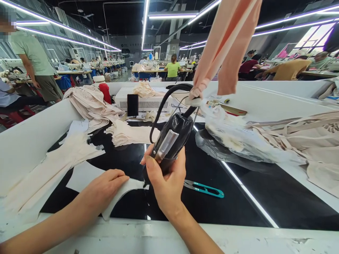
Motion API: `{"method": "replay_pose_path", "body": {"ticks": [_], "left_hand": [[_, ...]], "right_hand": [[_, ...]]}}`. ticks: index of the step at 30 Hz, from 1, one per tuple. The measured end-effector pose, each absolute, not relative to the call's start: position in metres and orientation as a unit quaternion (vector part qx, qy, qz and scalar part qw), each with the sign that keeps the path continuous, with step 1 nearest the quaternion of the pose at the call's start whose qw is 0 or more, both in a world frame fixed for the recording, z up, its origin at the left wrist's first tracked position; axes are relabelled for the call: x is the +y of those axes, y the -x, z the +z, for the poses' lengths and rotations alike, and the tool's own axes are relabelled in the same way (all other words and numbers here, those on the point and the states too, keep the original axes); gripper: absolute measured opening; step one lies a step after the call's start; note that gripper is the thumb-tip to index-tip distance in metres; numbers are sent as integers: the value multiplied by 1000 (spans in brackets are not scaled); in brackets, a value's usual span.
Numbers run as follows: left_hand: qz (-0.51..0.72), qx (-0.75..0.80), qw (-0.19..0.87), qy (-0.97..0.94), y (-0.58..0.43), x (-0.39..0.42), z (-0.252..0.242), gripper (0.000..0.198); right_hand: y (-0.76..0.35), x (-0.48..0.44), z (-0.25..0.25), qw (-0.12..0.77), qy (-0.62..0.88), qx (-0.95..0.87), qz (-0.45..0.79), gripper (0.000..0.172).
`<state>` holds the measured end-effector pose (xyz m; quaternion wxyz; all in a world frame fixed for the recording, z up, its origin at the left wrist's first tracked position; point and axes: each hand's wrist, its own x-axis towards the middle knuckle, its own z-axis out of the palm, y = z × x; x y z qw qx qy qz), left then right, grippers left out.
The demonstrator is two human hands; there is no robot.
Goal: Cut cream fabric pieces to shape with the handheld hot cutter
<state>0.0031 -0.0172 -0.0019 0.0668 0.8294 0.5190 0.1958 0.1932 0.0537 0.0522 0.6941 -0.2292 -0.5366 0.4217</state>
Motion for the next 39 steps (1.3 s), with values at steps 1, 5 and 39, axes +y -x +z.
{"method": "replay_pose_path", "body": {"ticks": [1, 5, 39], "left_hand": [[194, 517, 70, -831, -4, -18, 1, 44], [190, 509, 84, -835, -3, -20, 8, 46], [126, 479, -142, -857, -22, -35, -12, 57]], "right_hand": [[-193, 53, 52, 694, 230, -535, 423, 23], [-192, 50, 50, 694, 231, -532, 426, 26], [-184, 47, 57, 705, 230, -521, 423, 27]]}}
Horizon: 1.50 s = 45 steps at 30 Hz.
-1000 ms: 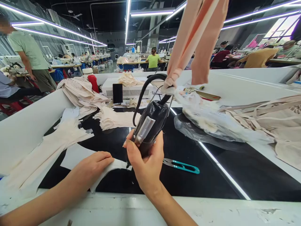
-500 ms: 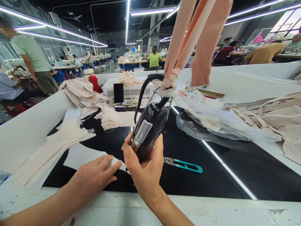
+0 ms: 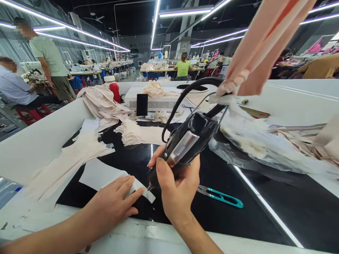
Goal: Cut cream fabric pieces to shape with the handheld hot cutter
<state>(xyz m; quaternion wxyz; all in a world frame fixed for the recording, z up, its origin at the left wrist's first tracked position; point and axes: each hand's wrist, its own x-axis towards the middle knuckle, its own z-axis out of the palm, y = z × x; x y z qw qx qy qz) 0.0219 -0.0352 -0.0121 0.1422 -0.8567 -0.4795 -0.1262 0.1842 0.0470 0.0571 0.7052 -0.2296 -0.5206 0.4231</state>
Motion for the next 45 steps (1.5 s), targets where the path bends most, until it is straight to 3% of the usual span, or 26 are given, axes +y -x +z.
{"method": "replay_pose_path", "body": {"ticks": [23, 37, 45], "left_hand": [[-162, -461, 161, 858, -21, -37, -12, 61], [-158, -445, 158, 867, -15, -37, -8, 52], [-159, -436, 68, 883, 4, -40, 9, 34]], "right_hand": [[-164, 62, 54, 674, 199, -533, 471, 18], [-152, 65, 50, 679, 175, -529, 478, 19], [-154, 50, 52, 692, 191, -525, 457, 21]]}}
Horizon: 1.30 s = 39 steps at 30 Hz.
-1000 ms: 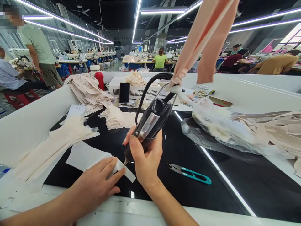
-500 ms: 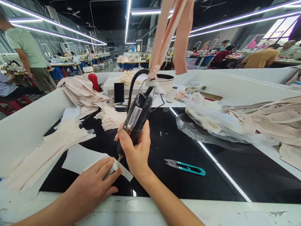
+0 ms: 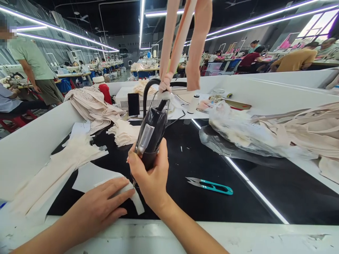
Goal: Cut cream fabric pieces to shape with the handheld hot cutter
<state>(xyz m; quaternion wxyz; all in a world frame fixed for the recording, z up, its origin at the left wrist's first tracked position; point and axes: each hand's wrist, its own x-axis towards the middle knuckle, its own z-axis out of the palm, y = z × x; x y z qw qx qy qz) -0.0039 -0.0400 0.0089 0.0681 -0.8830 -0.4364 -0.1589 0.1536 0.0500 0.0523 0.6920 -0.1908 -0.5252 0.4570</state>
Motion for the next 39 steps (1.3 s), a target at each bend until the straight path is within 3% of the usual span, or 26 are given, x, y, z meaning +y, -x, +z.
{"method": "replay_pose_path", "body": {"ticks": [10, 39], "left_hand": [[-184, -464, -16, 867, 12, -50, 15, 31], [-180, -477, -25, 860, 5, -49, 9, 39]], "right_hand": [[-154, 37, 55, 691, 189, -515, 470, 23], [-145, 51, 54, 676, 196, -526, 477, 20]]}}
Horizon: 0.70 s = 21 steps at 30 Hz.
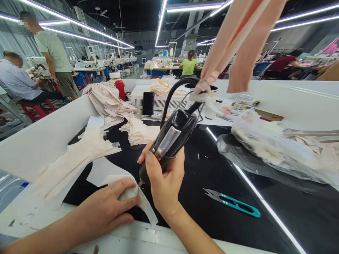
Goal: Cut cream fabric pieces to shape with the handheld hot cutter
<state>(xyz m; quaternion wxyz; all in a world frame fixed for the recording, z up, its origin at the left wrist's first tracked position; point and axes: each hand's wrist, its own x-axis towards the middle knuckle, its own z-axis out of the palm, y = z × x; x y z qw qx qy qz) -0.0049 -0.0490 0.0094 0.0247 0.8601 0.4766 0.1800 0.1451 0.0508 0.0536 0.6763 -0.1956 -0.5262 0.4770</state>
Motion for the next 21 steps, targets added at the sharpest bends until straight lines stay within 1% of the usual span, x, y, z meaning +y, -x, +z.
{"method": "replay_pose_path", "body": {"ticks": [4, 10, 14, 16, 19, 21], "left_hand": [[181, 479, 34, -859, 5, -49, 10, 42], [193, 475, 31, -858, 3, -48, 10, 38], [192, 479, 75, -853, 12, -47, 13, 34], [185, 486, 84, -850, 23, -45, 12, 38], [166, 494, 38, -853, 37, -40, 10, 46], [138, 509, 12, -850, 40, -37, 12, 47]], "right_hand": [[-140, 55, 53, 678, 185, -526, 479, 22], [-136, 56, 53, 671, 203, -535, 473, 18], [-139, 60, 55, 671, 191, -542, 468, 23], [-142, 62, 58, 673, 192, -541, 467, 25], [-149, 64, 63, 678, 191, -535, 466, 28], [-155, 63, 65, 679, 191, -536, 465, 30]]}}
